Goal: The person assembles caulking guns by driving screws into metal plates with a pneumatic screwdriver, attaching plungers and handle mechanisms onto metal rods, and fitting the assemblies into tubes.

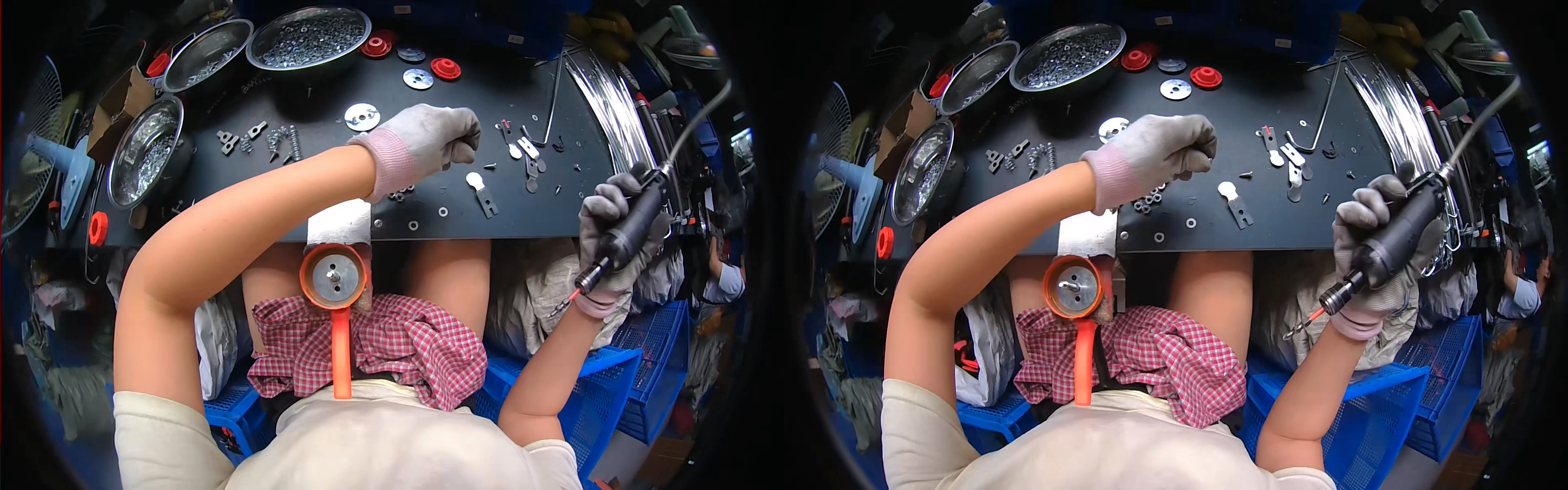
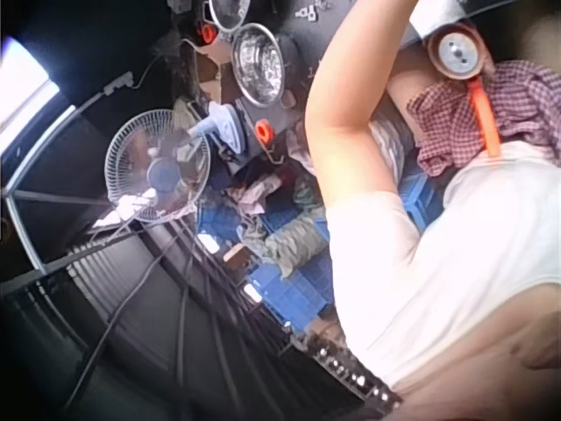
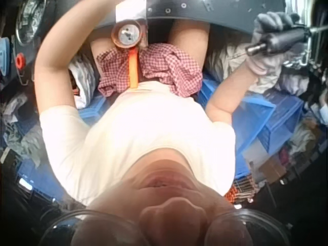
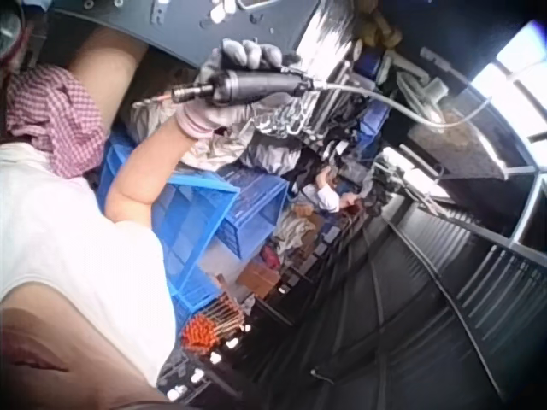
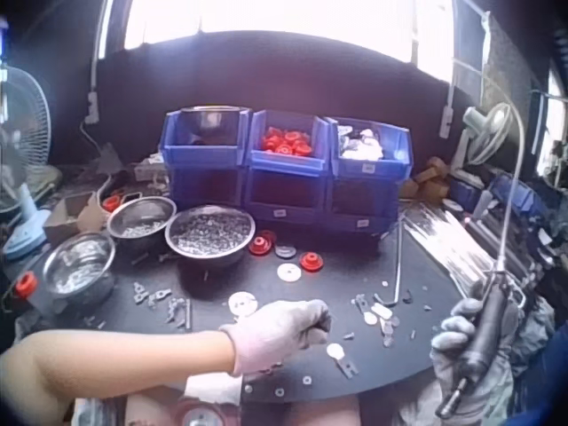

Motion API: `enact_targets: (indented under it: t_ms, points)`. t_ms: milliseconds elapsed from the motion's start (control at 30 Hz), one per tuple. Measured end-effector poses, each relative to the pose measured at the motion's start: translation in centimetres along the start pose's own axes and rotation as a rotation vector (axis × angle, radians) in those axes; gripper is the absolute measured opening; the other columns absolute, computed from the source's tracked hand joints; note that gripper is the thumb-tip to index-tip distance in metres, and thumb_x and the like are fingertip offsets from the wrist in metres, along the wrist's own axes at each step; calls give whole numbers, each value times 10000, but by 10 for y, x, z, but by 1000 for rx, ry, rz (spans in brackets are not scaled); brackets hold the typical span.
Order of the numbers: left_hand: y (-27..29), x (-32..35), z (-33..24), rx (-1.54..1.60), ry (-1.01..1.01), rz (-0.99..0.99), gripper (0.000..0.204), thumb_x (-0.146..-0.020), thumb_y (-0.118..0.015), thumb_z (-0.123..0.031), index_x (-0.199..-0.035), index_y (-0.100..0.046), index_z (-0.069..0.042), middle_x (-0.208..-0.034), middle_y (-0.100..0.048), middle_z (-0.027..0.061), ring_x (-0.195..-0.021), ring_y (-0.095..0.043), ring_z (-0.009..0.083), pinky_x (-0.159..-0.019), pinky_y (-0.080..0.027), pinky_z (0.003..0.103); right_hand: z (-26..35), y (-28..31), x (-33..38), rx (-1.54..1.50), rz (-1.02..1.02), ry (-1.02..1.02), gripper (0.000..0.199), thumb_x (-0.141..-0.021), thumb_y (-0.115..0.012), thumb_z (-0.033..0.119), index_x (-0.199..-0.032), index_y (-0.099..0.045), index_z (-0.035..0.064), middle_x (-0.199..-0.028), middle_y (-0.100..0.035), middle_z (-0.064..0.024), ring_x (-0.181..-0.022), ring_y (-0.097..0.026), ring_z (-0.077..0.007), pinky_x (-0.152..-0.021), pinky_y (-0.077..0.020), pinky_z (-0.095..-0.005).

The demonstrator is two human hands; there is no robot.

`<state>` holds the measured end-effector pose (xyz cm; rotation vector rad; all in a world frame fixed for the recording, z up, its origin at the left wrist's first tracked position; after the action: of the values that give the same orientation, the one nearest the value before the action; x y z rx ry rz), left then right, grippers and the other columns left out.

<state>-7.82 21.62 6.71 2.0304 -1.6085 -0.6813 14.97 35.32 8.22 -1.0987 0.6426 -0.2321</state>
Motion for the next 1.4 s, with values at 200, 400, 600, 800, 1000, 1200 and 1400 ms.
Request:
enact_targets:
  t_ms: [200,400,600,800,1000,1200,1400]
  points:
    - [16,138,-47,872,-60,-431,156,-842,-647,38,-973,-565,20,-840,-657,118,-808,-669,188,-704,-569,314,-56,-96,-18,245,204,90,366,-803,-605,34,-1150,-502,-19,-1086,-605,-119,-1069,-604,-183,-975,-469,-432]
    - [-16,198,-60,1388,69,-635,255,-805,-729,-80,-995,-590,19,-885,-659,165,-829,-680,270,-707,-595,423,-116,-127,-7,202,100,473,452,-696,-684,101,-1072,-487,-58,-634,-543,10,-600,-582,-85,-760,-485,-189]
    - [-27,205,-52,1593,127,-607,278,-816,-725,-157,-995,-582,0,-865,-664,116,-755,-678,226,-654,-591,391,-142,-130,3,313,173,229,262,-678,-662,32,-818,-457,117,-622,-545,23,-530,-539,-26,-400,-447,-164]
    - [-33,206,-44,1623,106,-630,268,-840,-704,-182,-1006,-581,-11,-852,-674,112,-733,-674,234,-617,-573,362,-147,-127,3,371,119,284,284,-669,-675,53,-824,-448,121,-574,-516,51,-491,-514,-16,-419,-428,-118]
    - [-30,206,-44,1476,132,-681,258,-869,-674,-177,-1015,-571,9,-857,-671,119,-715,-678,211,-644,-584,329,-150,-125,7,512,56,407,299,-696,-688,106,-850,-432,118,-574,-507,53,-513,-522,-32,-509,-448,-116]
    - [-32,208,-43,1212,0,-763,186,-932,-595,-110,-1060,-577,24,-851,-645,85,-779,-650,135,-719,-550,267,-150,-120,10,464,110,319,309,-700,-696,120,-850,-426,115,-573,-508,47,-526,-527,-41,-505,-473,-133]
    - [-33,213,-37,980,-3,-736,232,-894,-632,-158,-1029,-544,9,-899,-649,141,-782,-681,208,-705,-586,330,-148,-111,13,390,97,323,320,-688,-703,109,-842,-423,125,-545,-495,61,-495,-495,-26,-454,-441,-128]
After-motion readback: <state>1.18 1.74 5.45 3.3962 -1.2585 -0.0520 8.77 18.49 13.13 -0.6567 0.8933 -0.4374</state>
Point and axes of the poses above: each hand's wrist, its own x-axis away from the middle knuckle, its own y-axis out of the back of the hand, z = x × y, the point moved 3 cm from there along -x, towards the middle knuckle
